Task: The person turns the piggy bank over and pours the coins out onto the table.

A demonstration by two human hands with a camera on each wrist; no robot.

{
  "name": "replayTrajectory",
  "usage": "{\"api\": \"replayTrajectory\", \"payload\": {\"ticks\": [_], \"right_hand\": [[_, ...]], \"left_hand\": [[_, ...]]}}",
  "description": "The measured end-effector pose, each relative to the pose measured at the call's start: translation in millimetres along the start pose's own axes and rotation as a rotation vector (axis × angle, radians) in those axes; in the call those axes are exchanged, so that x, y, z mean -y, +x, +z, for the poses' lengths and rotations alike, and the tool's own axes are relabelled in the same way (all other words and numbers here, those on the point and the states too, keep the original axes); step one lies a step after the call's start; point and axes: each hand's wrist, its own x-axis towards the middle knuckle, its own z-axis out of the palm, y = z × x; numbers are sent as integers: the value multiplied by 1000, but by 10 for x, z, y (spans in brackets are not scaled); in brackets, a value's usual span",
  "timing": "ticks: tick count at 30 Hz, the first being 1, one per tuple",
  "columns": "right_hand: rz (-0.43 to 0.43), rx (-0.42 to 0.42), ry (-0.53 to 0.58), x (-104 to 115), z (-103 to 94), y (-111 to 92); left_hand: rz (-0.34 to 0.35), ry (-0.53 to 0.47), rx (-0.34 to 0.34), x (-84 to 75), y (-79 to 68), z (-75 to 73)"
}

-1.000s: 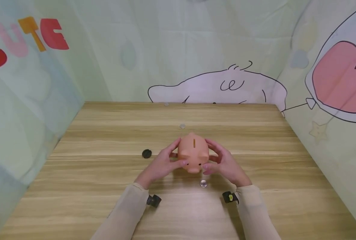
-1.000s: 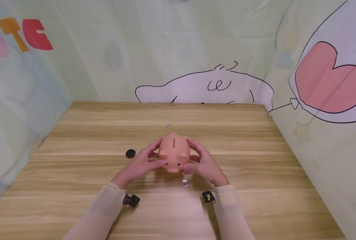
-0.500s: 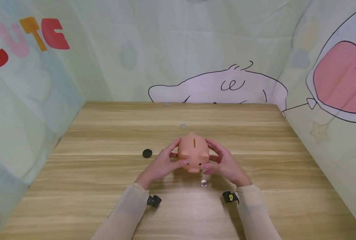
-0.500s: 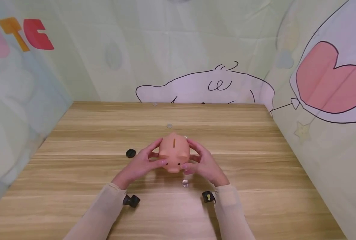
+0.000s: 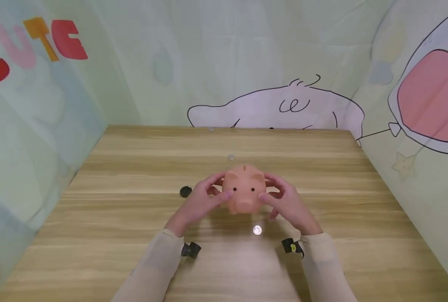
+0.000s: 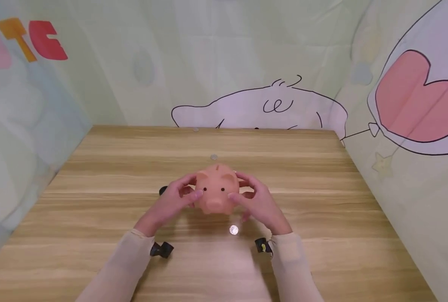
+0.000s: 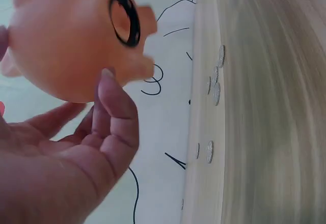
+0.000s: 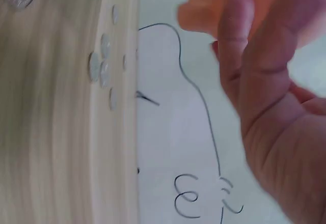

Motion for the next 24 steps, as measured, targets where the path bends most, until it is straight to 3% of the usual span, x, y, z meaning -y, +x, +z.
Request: {"api": "replayTrajectory", "payload": {"ticks": [4, 8, 13, 18, 24], "right_hand": [[110, -32, -89, 66, 66, 4], [216, -81, -78, 64, 154, 37], [281, -98, -71, 35, 185, 63], [198, -63, -38, 7, 111, 84], [31, -2, 4, -26, -42, 74]], "left_hand": [[-106, 48, 29, -12, -7, 3], [-222, 121, 8, -15, -2, 51], [-285, 144, -6, -14, 21, 96], [-235, 127, -11, -31, 30, 73], [-140, 101, 43, -49, 33, 19]]}}
